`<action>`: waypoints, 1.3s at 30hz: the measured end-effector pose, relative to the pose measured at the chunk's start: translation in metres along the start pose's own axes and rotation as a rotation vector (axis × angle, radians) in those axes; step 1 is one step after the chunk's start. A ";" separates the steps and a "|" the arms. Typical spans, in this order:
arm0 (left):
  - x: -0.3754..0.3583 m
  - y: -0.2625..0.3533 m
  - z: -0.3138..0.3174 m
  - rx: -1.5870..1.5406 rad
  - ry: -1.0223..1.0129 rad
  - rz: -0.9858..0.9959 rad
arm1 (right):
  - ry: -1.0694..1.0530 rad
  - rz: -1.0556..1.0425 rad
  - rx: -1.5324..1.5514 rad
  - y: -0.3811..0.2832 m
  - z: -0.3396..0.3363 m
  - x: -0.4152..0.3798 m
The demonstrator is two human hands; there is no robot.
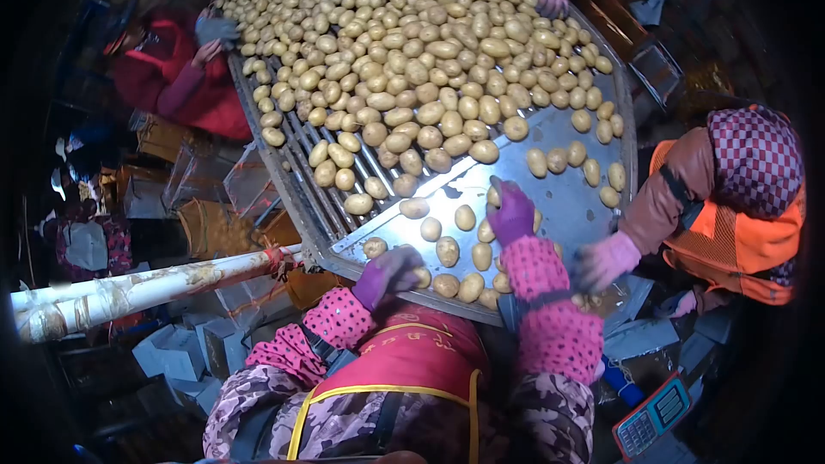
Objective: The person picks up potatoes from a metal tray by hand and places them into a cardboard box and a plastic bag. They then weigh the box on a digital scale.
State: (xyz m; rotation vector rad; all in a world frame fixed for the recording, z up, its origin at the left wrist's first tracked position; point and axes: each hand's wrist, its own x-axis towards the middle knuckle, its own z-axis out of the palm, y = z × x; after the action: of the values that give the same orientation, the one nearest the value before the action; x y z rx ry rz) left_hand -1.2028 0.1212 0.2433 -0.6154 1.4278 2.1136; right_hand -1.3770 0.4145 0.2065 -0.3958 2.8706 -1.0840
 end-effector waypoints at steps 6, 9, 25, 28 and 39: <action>0.008 -0.006 0.016 -0.391 -0.050 -0.021 | -0.183 -0.303 -0.152 -0.060 0.010 -0.034; 0.007 -0.031 -0.016 0.251 -0.142 0.260 | -0.221 -0.150 -0.349 -0.046 0.020 -0.023; -0.033 -0.022 -0.051 0.478 0.029 0.209 | -0.305 0.043 0.214 -0.149 0.036 -0.024; -0.021 -0.022 -0.046 -0.519 -0.033 0.037 | -0.159 -0.187 0.241 -0.143 0.024 -0.055; -0.027 -0.027 -0.074 -0.434 -0.239 -0.015 | -0.122 0.102 0.250 -0.100 0.020 -0.078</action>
State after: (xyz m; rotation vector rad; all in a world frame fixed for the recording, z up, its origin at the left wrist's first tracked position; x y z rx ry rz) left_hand -1.1593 0.0561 0.2157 -0.5034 0.8381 2.4089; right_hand -1.2769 0.3496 0.2536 -0.2870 2.5773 -1.3285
